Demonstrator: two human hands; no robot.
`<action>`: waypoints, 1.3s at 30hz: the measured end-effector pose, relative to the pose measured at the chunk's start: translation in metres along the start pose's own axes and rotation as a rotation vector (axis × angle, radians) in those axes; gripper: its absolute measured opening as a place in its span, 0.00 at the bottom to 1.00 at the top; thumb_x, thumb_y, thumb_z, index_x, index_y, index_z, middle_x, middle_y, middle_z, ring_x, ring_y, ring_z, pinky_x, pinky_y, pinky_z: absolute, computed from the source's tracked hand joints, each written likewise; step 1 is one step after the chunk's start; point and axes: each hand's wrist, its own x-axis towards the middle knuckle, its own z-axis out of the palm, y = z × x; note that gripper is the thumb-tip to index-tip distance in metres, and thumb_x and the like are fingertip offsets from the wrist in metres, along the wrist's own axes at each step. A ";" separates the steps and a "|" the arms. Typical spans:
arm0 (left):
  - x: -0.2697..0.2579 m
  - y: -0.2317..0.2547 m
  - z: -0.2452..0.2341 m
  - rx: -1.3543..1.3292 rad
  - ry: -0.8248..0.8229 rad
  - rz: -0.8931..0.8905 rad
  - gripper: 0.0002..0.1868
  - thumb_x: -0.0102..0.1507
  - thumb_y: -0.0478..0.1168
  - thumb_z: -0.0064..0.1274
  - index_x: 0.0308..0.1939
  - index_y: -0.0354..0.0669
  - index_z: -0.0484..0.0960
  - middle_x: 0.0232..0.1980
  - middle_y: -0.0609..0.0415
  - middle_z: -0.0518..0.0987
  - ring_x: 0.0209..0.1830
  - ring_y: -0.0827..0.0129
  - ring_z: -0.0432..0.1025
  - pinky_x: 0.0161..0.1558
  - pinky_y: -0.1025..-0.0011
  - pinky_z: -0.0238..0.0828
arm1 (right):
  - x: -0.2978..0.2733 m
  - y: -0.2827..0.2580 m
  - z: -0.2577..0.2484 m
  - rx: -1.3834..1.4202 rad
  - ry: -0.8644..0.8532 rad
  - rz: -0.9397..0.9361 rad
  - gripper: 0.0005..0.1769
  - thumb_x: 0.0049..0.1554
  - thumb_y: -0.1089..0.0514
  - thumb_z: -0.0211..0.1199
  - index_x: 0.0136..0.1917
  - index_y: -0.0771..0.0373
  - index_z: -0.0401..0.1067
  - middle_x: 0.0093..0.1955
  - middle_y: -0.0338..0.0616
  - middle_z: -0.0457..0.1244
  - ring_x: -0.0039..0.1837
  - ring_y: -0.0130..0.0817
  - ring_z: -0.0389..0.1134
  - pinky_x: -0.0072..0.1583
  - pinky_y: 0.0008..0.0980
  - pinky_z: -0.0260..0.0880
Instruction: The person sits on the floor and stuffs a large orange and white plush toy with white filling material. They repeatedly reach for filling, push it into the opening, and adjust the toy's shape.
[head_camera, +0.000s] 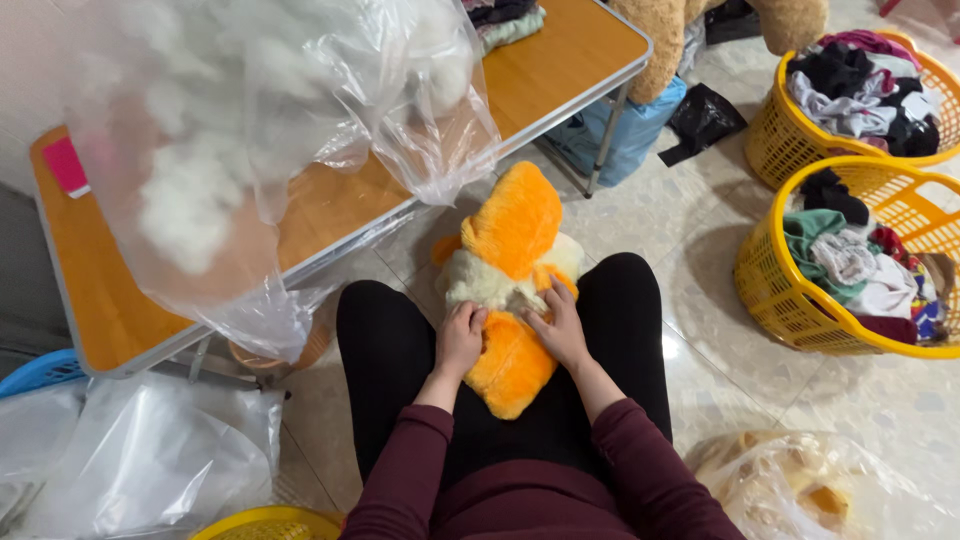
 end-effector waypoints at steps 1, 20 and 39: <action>0.000 0.000 0.000 0.008 0.004 0.000 0.13 0.69 0.46 0.48 0.42 0.39 0.77 0.46 0.45 0.79 0.49 0.45 0.73 0.48 0.55 0.69 | -0.001 0.000 0.000 -0.001 0.003 -0.005 0.27 0.53 0.48 0.71 0.59 0.67 0.72 0.80 0.60 0.50 0.81 0.56 0.49 0.75 0.45 0.52; 0.003 -0.003 0.001 0.047 -0.017 0.001 0.14 0.70 0.47 0.47 0.43 0.39 0.78 0.48 0.46 0.80 0.51 0.47 0.73 0.50 0.56 0.69 | 0.001 -0.011 -0.003 -0.038 0.006 -0.026 0.23 0.53 0.48 0.70 0.53 0.67 0.70 0.79 0.64 0.51 0.81 0.59 0.49 0.76 0.46 0.51; 0.002 -0.002 -0.001 0.051 -0.010 0.016 0.15 0.71 0.49 0.47 0.43 0.40 0.78 0.48 0.46 0.80 0.49 0.48 0.74 0.49 0.56 0.70 | 0.001 -0.015 -0.003 -0.091 0.052 -0.022 0.23 0.51 0.51 0.70 0.54 0.68 0.71 0.78 0.62 0.53 0.79 0.58 0.52 0.75 0.46 0.54</action>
